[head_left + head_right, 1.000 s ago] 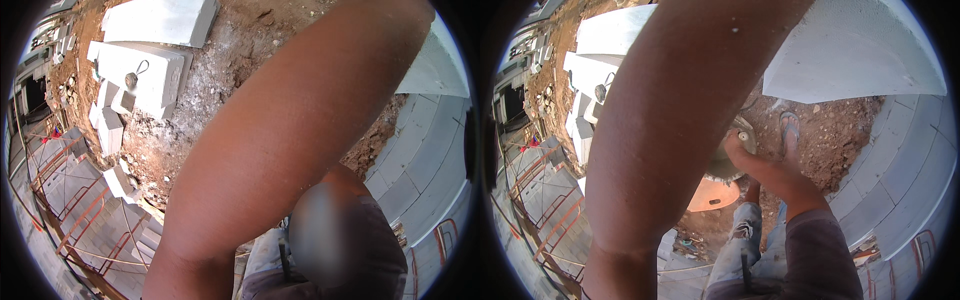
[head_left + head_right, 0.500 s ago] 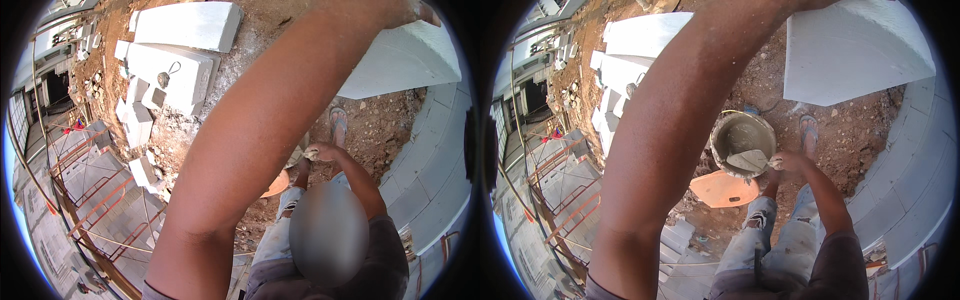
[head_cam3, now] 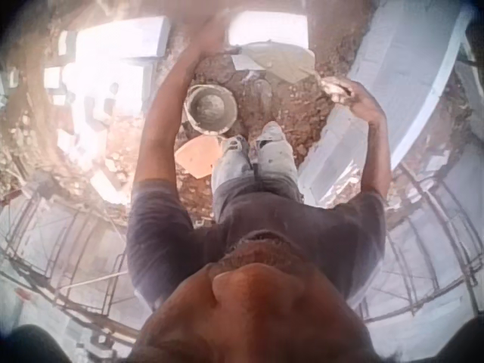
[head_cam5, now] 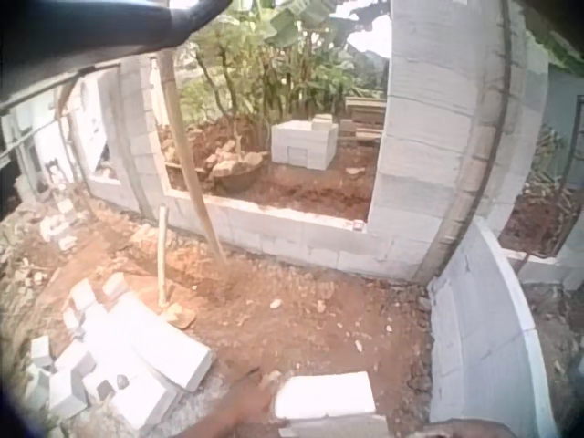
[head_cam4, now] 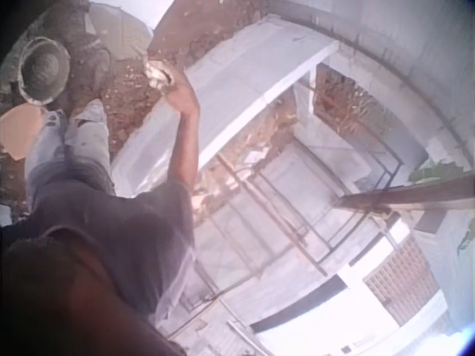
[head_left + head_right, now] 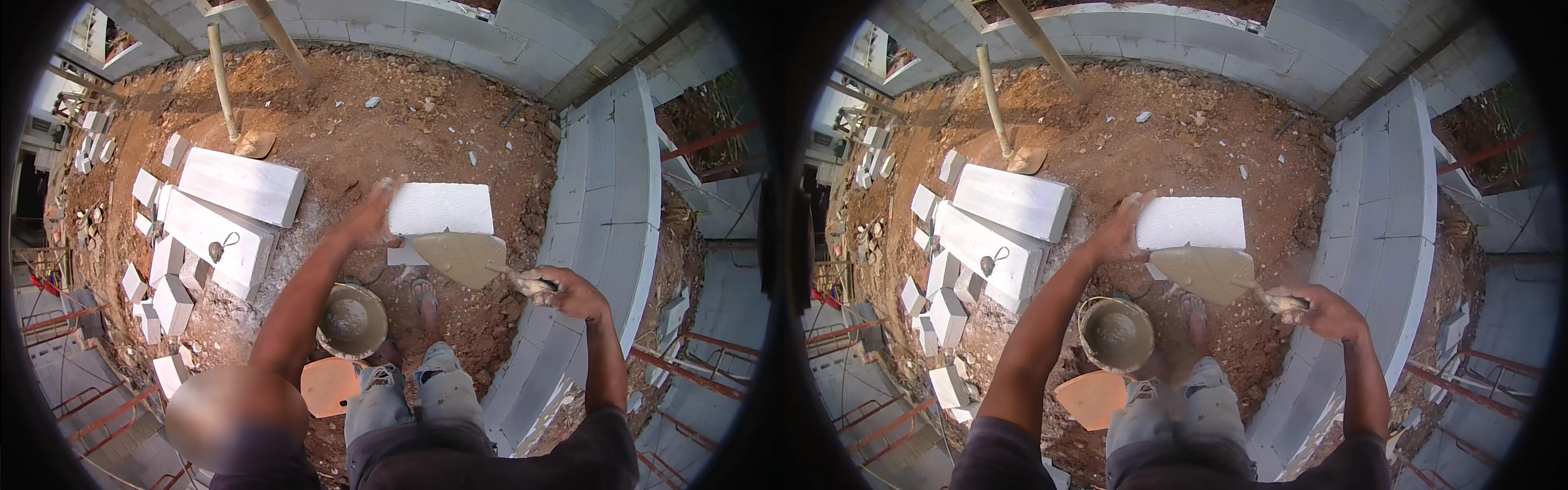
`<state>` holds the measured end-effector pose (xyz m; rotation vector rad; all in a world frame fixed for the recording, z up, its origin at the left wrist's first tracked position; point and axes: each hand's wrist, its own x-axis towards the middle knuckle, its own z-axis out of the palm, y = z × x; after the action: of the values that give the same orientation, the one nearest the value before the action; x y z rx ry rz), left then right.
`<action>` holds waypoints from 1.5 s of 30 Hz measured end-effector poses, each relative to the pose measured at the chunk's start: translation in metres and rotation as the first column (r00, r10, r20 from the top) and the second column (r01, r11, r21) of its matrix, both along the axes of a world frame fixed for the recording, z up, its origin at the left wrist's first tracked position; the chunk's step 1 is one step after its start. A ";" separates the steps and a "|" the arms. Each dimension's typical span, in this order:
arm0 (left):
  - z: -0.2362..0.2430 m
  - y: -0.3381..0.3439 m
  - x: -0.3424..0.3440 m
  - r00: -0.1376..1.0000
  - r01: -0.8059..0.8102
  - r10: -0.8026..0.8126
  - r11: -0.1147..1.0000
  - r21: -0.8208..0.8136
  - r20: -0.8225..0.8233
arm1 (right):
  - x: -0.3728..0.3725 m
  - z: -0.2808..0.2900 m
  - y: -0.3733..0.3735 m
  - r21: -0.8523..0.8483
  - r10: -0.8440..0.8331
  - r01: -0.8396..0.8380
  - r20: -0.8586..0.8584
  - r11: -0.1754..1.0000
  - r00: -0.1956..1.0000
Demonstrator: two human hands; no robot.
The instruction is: The person picks up white rectangular blocks and places them along a low wall. Using a trowel, they scoop mortar from a bucket and spread it between the blocks to secure them in place. The person repeats this process, adding mortar and positioning additional blocks along the wall.
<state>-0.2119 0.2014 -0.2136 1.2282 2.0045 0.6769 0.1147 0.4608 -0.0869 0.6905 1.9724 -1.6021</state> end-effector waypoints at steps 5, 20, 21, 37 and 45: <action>-0.017 -0.009 0.012 0.991 -0.129 0.127 0.990 0.047 0.051 | -0.039 0.023 0.031 0.561 0.246 -0.084 -0.219 0.823 0.944; -0.033 -0.020 0.027 0.882 -0.390 0.294 0.895 0.219 0.368 | -0.083 -0.012 -0.021 0.906 0.602 -0.100 -0.186 0.410 0.777; -0.032 -0.018 0.026 0.883 -0.388 0.293 0.896 0.216 0.368 | -0.080 -0.015 -0.023 0.903 0.590 -0.053 -0.232 0.425 0.773; -0.042 -0.024 0.050 0.954 -0.256 0.211 0.943 0.212 0.211 | 0.035 -0.004 -0.152 -0.112 -0.625 0.632 0.094 0.767 0.775; -0.037 -0.038 0.057 0.908 -0.285 0.226 0.950 0.126 0.353 | 0.001 0.047 -0.129 0.659 0.203 -0.228 0.116 0.717 0.972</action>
<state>-0.1551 0.1639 -0.2511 0.8748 1.8601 1.1335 0.1159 0.3321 -0.0399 0.6934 2.5052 -0.6966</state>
